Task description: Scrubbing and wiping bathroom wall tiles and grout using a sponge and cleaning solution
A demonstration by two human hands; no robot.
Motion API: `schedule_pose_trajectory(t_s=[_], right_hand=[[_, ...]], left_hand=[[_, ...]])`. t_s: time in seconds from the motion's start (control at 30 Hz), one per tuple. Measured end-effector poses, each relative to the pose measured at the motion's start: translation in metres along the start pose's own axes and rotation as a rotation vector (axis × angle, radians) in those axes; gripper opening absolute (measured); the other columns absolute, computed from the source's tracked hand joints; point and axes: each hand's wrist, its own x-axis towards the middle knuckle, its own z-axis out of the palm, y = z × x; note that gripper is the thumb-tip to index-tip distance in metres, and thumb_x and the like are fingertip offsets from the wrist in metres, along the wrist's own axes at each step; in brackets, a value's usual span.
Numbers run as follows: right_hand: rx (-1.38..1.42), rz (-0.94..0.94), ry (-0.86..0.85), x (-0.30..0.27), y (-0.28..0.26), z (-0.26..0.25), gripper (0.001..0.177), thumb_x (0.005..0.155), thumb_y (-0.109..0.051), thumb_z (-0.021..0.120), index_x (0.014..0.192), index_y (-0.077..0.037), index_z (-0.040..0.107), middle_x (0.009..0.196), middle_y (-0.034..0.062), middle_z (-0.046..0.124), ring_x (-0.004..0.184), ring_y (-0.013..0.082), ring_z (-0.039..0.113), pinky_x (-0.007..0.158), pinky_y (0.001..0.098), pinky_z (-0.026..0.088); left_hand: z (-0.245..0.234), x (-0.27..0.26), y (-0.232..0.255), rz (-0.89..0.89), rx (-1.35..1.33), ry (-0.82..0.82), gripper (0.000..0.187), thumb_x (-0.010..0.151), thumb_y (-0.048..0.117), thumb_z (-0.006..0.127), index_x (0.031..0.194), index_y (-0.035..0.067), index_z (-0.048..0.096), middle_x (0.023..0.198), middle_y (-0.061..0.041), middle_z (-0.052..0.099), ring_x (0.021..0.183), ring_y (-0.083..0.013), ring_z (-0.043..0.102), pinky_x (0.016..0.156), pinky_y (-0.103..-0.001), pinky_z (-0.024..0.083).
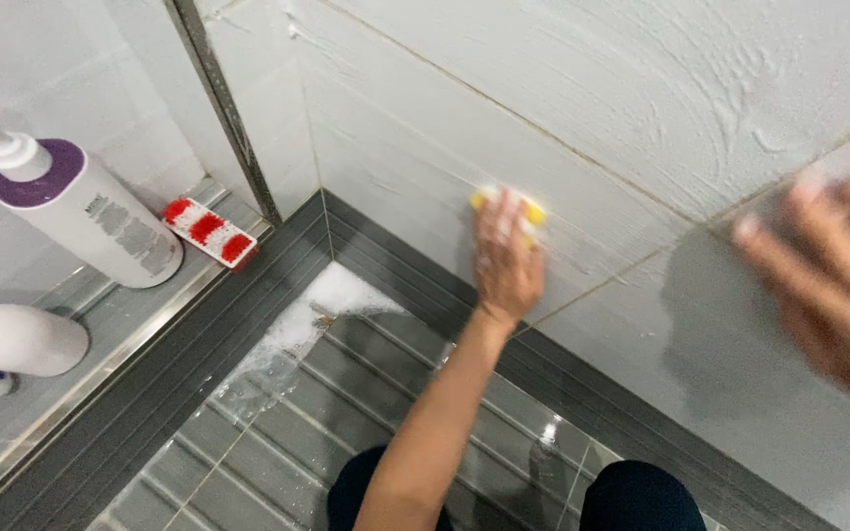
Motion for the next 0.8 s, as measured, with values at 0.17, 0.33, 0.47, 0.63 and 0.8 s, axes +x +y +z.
schedule_pose_trajectory(t_s=[0.17, 0.33, 0.47, 0.63, 0.8], right_hand=[[-0.252, -0.081, -0.163, -0.056, -0.04, 0.001, 0.062, 0.096, -0.013, 0.065, 0.158, -0.011, 0.066, 0.166, 0.0259, 0.064, 0.148, 0.0466, 0.063, 0.133, 0.0524, 0.044], [-0.159, -0.1, 0.025, -0.076, -0.034, 0.039, 0.05, 0.094, -0.005, 0.072, 0.142, 0.002, 0.077, 0.149, 0.0365, 0.072, 0.124, 0.0571, 0.069, 0.119, 0.0627, 0.06], [-0.212, -0.231, -0.073, -0.094, -0.02, 0.06, 0.052, 0.097, -0.001, 0.072, 0.148, 0.006, 0.067, 0.167, 0.0398, 0.058, 0.143, 0.0716, 0.066, 0.125, 0.0673, 0.056], [-0.166, -0.097, -0.039, -0.102, -0.021, 0.075, 0.058, 0.097, 0.0, 0.074, 0.153, 0.014, 0.07, 0.176, 0.0444, 0.049, 0.159, 0.0515, 0.06, 0.126, 0.0556, 0.06], [0.087, 0.135, -0.022, -0.125, -0.019, 0.098, 0.066, 0.097, 0.007, 0.069, 0.161, 0.004, 0.059, 0.183, 0.0457, 0.037, 0.158, 0.0655, 0.055, 0.132, 0.0586, 0.045]], left_hand=[[-0.04, 0.1, -0.073, -0.222, -0.059, 0.344, 0.055, 0.126, 0.025, 0.036, 0.176, 0.016, 0.017, 0.185, -0.009, 0.02, 0.178, -0.037, 0.013, 0.151, -0.057, 0.015], [-0.027, 0.076, -0.052, -0.416, -0.066, 0.448, 0.054, 0.125, 0.026, 0.036, 0.176, 0.016, 0.017, 0.187, -0.012, 0.014, 0.177, -0.0354, 0.015, 0.147, -0.052, 0.029], [0.008, -0.017, 0.035, -0.14, -0.06, 0.267, 0.054, 0.122, 0.021, 0.035, 0.171, 0.003, 0.022, 0.178, -0.022, 0.03, 0.171, -0.0446, 0.026, 0.147, -0.062, 0.019], [0.015, -0.071, -0.007, 0.134, -0.02, 0.008, 0.054, 0.122, 0.034, 0.035, 0.169, 0.008, 0.031, 0.173, -0.016, 0.038, 0.164, -0.0379, 0.036, 0.14, -0.058, 0.035], [-0.03, -0.005, -0.095, -0.229, -0.038, 0.292, 0.06, 0.122, 0.028, 0.035, 0.174, 0.006, 0.015, 0.183, -0.017, 0.021, 0.175, -0.0359, 0.017, 0.149, -0.054, 0.011]])
